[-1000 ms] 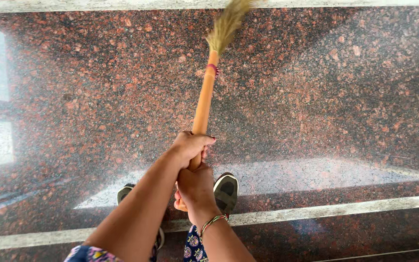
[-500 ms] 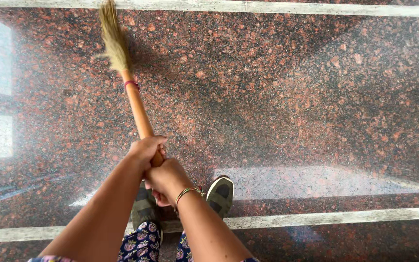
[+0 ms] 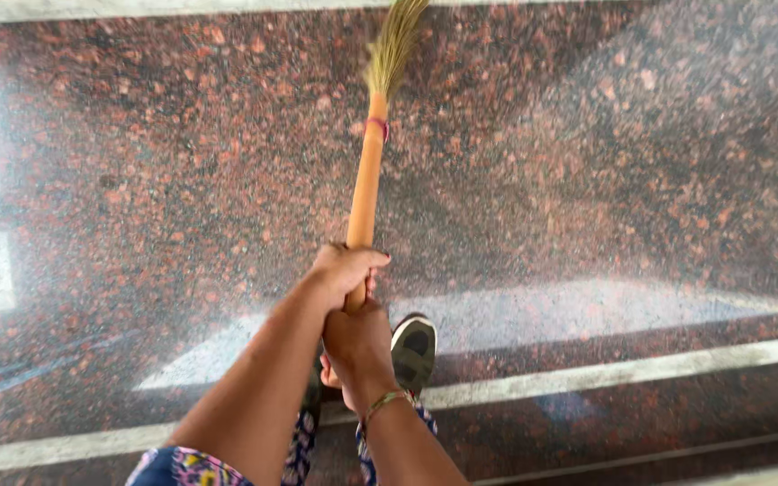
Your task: The person sweeps a tiled floor using a traditional straw broom. They move the broom in circular and back-and-forth motions to gather dust and debris across the reddish-brown tiles.
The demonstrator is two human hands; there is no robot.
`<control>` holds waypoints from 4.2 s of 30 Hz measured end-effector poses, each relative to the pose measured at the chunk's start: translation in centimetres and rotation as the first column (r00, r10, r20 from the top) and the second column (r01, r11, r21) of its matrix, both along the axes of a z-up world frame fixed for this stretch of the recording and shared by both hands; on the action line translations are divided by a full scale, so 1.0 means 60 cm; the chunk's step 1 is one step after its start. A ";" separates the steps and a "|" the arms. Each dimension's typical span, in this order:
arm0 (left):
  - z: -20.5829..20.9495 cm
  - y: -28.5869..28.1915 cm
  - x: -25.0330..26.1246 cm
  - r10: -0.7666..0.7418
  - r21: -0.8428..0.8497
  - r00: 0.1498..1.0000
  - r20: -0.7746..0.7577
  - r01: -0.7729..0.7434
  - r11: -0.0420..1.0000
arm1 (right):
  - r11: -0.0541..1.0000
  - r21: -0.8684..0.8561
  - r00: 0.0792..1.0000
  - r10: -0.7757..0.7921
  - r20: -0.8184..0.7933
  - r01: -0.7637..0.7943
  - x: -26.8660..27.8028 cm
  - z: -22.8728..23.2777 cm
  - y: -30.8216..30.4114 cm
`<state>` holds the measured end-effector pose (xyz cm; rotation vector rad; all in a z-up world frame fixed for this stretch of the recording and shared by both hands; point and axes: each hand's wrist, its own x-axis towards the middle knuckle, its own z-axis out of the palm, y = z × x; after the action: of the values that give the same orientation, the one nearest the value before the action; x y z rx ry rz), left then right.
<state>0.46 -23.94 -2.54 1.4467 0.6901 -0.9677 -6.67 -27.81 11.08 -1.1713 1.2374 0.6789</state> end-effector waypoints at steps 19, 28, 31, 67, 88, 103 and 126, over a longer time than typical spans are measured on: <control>-0.037 0.113 -0.021 0.420 0.066 0.907 -0.018 -0.419 0.906 | 0.904 0.190 0.923 0.384 0.026 -0.382 0.025 -0.046 0.025; 0.009 -0.041 -0.029 0.079 -0.031 0.996 -0.038 -0.080 0.996 | 0.998 0.032 0.992 0.064 -0.107 -0.061 -0.014 -0.032 -0.041; 0.014 -0.032 -0.032 0.028 -0.084 1.000 0.007 -0.028 0.996 | 1.000 -0.014 1.000 0.012 -0.007 -0.013 -0.024 -0.026 -0.030; -0.023 -0.097 -0.066 0.223 -0.139 0.975 -0.001 -0.221 0.965 | 0.943 -0.192 0.959 0.282 0.025 -0.272 -0.039 -0.008 -0.090; -0.013 -0.130 -0.128 0.316 0.077 0.948 -0.043 -0.312 0.947 | 0.944 -0.019 0.944 0.329 0.031 -0.329 -0.103 -0.053 -0.174; 0.041 -0.007 -0.120 0.214 0.059 0.976 -0.031 -0.212 0.976 | 0.946 0.009 0.944 0.323 0.071 -0.325 -0.092 0.021 -0.054; 0.009 -0.140 -0.143 0.221 0.149 0.975 -0.021 -0.215 0.965 | 0.950 -0.051 0.950 0.311 0.034 -0.309 -0.118 -0.002 -0.153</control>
<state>-8.15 -32.32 -2.01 1.4469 0.9435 -0.7876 -13.74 -36.97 10.96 -1.4275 1.0466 0.8574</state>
